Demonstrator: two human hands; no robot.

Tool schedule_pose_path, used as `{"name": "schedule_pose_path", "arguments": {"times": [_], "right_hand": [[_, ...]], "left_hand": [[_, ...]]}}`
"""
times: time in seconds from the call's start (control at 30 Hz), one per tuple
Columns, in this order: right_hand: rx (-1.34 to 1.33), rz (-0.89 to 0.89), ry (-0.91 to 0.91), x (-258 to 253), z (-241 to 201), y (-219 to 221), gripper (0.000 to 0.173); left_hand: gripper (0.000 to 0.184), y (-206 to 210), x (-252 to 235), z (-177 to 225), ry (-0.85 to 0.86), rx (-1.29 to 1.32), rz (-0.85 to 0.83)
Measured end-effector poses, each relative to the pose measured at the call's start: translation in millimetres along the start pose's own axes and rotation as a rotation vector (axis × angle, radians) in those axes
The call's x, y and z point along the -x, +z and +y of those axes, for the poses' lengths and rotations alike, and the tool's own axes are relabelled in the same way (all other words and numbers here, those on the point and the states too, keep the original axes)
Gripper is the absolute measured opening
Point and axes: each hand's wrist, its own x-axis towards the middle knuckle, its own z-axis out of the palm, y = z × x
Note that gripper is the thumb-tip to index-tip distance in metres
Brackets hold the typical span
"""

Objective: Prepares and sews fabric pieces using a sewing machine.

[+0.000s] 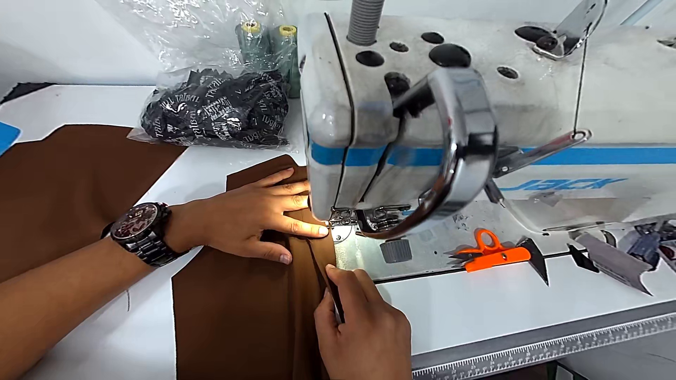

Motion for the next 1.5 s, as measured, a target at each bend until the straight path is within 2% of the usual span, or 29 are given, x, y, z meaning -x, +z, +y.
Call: {"name": "schedule_pose_path", "arguments": {"times": [0.13,0.27,0.37,0.5,0.63,0.7,0.8,0.97,1.3,1.5], "right_hand": [[0.012,-0.04,0.022,6.0,-0.8,-5.0,0.024],[0.018,-0.064,0.068,22.3,1.5,-17.8,0.018],[0.014,-0.04,0.047,34.1,1.9,-22.9,0.014],[-0.013,-0.04,0.049,49.8,-1.7,-26.6,0.024],[-0.022,-0.092,0.095,63.1,-4.9,-36.0,0.046],[-0.035,-0.101,0.11,69.3,-5.7,-41.0,0.038],[-0.042,-0.043,0.059,75.3,-0.6,-48.1,0.015],[-0.063,0.047,-0.047,83.3,5.7,-44.2,0.016],[-0.172,0.01,-0.006,113.6,16.7,-39.6,0.021],[-0.234,0.013,-0.044,131.7,17.9,-44.2,0.014]], "left_hand": [[0.053,2.0,0.6,15.7,-0.07,-0.005,0.068],[0.04,24.5,-0.8,90.6,-0.28,-0.065,0.219],[0.043,50.1,10.9,122.1,-0.283,-0.115,0.216],[0.045,50.9,18.3,123.5,-0.239,-0.128,0.198],[0.044,50.6,18.3,122.8,-0.193,-0.121,0.191],[0.048,50.3,19.1,121.8,-0.18,-0.104,0.201],[0.059,48.4,21.1,120.2,-0.152,-0.093,0.184],[0.058,47.9,22.9,117.8,-0.105,-0.106,0.135],[0.064,44.8,25.9,117.0,-0.091,-0.085,0.011],[0.069,45.5,26.6,117.9,-0.08,-0.087,-0.011]]}}
